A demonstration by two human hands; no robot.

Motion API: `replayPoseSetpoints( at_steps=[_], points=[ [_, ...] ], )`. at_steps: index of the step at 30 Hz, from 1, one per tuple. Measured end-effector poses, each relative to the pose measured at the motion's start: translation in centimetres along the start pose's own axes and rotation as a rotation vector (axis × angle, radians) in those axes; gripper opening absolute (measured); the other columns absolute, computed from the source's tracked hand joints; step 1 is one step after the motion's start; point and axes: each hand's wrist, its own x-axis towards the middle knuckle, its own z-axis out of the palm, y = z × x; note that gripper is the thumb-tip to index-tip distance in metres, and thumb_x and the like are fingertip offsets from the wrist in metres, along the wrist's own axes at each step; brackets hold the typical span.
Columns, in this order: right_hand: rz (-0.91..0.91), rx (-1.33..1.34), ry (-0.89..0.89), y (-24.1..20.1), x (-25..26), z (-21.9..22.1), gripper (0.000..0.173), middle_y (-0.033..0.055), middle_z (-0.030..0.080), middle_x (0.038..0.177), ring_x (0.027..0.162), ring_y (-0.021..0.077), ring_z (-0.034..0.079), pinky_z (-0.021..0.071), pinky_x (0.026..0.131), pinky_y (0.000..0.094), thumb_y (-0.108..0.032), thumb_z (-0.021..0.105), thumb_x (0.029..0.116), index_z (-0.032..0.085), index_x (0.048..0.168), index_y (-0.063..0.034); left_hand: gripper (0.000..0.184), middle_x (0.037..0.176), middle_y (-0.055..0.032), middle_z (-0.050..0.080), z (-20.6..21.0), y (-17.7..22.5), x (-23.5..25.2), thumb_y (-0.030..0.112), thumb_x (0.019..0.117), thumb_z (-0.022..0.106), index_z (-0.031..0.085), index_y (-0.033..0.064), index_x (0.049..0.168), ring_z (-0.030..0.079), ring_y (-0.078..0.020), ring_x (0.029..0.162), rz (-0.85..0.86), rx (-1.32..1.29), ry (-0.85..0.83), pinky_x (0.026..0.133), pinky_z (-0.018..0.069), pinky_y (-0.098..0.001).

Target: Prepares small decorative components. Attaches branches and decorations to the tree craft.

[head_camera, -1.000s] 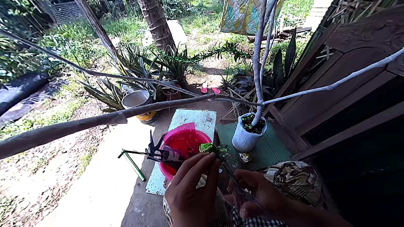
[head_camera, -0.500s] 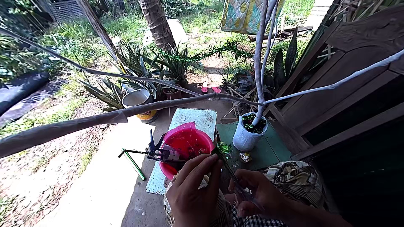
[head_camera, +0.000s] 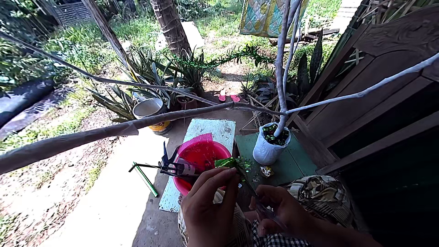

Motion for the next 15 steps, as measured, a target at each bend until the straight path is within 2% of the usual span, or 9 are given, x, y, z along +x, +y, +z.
replayPoseSetpoints(
  at_steps=[15],
  points=[
    [0.005, 0.014, -0.010, -0.07, 0.13, 0.11, 0.038, -0.0122, 0.061, 0.070, 0.061, -0.0082, 0.057, 0.0493, 0.057, 0.0103, -0.042, 0.080, 0.0857, 0.064, 0.103, -0.0126, 0.013, 0.104, -0.0068, 0.074, -0.05, 0.07, -0.04, 0.000, 0.0874, 0.075, 0.076, -0.0028, 0.100, 0.073, -0.0081, 0.087, -0.031, -0.028, -0.018, 0.079, 0.0635, -0.0213]
  ],
)
